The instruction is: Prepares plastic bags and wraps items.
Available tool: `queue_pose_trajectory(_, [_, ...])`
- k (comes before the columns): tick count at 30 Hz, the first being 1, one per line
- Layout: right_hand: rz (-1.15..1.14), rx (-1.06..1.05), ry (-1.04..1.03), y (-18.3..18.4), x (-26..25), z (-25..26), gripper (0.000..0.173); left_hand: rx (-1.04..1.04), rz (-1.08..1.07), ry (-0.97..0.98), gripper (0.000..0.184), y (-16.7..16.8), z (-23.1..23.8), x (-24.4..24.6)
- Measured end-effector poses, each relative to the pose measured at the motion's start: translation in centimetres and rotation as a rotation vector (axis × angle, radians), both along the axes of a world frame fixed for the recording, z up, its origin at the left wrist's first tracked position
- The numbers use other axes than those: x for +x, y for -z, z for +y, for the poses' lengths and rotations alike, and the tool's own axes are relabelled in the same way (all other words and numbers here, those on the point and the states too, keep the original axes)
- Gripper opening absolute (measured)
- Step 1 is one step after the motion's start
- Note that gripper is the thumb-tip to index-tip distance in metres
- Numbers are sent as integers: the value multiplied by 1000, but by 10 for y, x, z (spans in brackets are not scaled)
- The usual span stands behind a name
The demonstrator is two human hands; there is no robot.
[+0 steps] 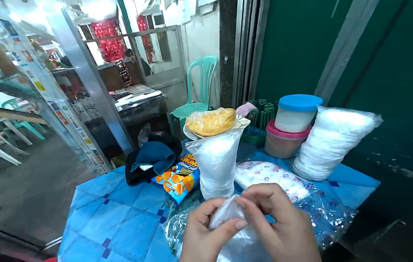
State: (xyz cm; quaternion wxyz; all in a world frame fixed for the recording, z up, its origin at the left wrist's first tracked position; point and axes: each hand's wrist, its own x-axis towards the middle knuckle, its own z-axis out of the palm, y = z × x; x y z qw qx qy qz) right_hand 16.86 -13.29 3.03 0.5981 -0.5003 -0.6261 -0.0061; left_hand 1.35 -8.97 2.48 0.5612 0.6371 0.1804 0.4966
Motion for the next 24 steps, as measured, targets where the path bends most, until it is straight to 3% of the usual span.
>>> queue_pose_trajectory(2, [-34, 16, 13, 0, 6, 1, 29, -48, -59, -8, 17, 2, 5, -3])
queue_pose_trajectory(5, [-139, 28, 32, 2, 12, 1, 39, -167, -152, 62, 17, 0, 5, -5])
queue_pose_trajectory(9, [-235, -7, 65, 6, 17, 3, 50, -307, -111, 93, 32, -6, 4, -7])
queue_pose_trajectory(11, [-224, -23, 39, 6, 20, 4, 49, -295, -72, 150, 35, -5, 6, -9])
queue_pose_trajectory(14, [-130, -84, -28, -1, 21, -1, 44, -269, -82, 157, 24, -5, 5, -11])
queue_pose_trajectory(19, [203, -84, -255, -8, 23, -5, 21, -253, -128, -6, 23, -7, 11, -15])
queue_pose_trajectory(22, [164, -146, -335, -12, 24, -7, 41, -148, -98, -28, 20, -9, 11, -16])
queue_pose_trajectory(24, [103, -168, -304, -6, 22, -3, 33, -72, -97, 10, 19, -7, 11, -16])
